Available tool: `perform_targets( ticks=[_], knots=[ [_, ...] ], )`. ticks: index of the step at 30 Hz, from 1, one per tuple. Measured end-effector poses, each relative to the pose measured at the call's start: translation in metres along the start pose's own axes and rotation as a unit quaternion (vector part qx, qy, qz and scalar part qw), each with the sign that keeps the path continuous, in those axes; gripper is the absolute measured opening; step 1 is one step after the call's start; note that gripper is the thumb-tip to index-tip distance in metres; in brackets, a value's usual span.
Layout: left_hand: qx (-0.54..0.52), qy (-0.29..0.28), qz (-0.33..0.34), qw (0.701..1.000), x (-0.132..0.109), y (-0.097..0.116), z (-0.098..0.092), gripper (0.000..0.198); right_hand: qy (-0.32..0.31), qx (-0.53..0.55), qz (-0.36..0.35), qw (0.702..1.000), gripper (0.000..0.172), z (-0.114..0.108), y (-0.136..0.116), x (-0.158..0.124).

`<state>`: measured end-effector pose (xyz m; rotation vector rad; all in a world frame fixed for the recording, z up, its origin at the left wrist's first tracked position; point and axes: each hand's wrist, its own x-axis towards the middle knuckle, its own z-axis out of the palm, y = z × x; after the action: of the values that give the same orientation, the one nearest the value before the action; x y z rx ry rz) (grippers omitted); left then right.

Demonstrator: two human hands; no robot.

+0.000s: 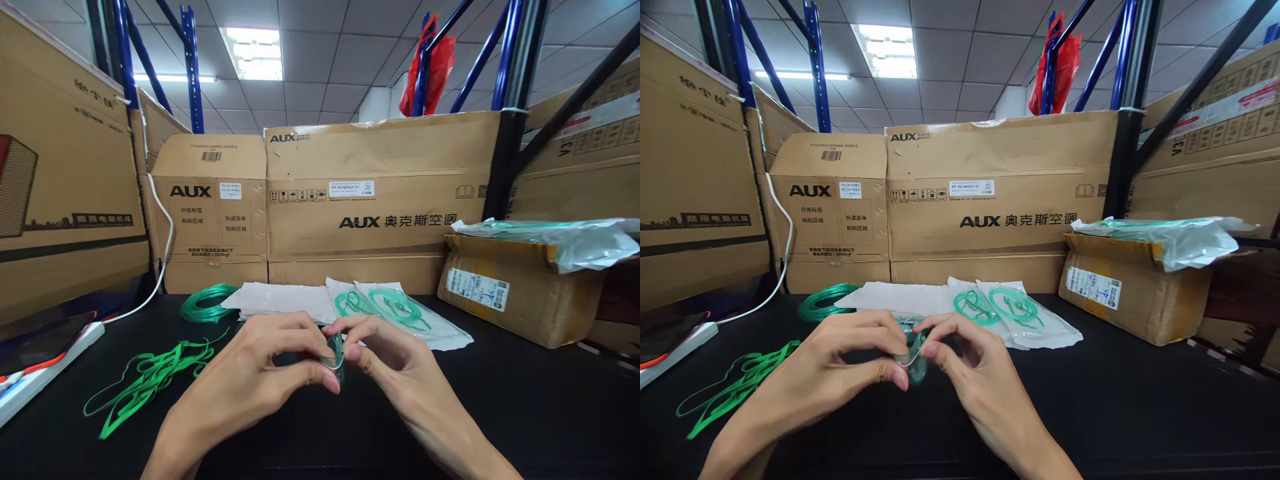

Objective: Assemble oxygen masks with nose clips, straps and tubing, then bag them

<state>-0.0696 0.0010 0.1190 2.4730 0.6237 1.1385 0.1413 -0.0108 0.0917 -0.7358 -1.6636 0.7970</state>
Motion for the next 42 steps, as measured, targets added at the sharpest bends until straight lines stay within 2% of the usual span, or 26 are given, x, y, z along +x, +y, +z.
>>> perform_targets(
  ticks=[6,10,13,17,19,26,29,34,42],
  knots=[
    [-0.008,0.009,-0.010,1.000,0.001,-0.001,0.001,0.012,0.065,0.040,0.012,0.997,0.020,0.004,-0.001,-0.001],
    [0.011,0.036,-0.006,0.999,0.003,-0.004,0.001,0.007,0.107,0.038,0.035,0.993,0.029,0.006,-0.005,-0.002],
    [-0.002,0.072,0.007,0.997,0.003,-0.005,0.000,0.004,0.093,0.059,0.075,0.991,0.040,0.007,-0.008,-0.001],
    [-0.030,0.088,-0.002,0.996,0.001,-0.003,-0.003,0.006,0.015,0.088,0.097,0.991,0.026,0.005,-0.012,-0.002],
    [-0.043,0.086,-0.016,0.995,0.001,-0.002,-0.005,0.004,-0.003,0.094,0.102,0.990,0.023,0.005,-0.014,-0.004],
    [-0.080,0.079,-0.056,0.992,0.002,-0.004,-0.005,0.003,0.055,0.080,0.103,0.990,0.025,0.009,-0.016,-0.006],
    [-0.084,0.075,-0.054,0.992,0.003,-0.006,-0.004,0.006,0.075,0.087,0.102,0.988,0.023,0.009,-0.014,-0.006],
    [-0.110,0.052,-0.029,0.992,0.004,-0.011,-0.004,0.011,0.076,0.127,0.111,0.983,0.018,0.011,-0.015,-0.007],
    [-0.105,0.059,-0.024,0.992,0.004,-0.013,-0.005,0.012,0.075,0.129,0.109,0.983,0.017,0.012,-0.013,-0.005]
  ],
)
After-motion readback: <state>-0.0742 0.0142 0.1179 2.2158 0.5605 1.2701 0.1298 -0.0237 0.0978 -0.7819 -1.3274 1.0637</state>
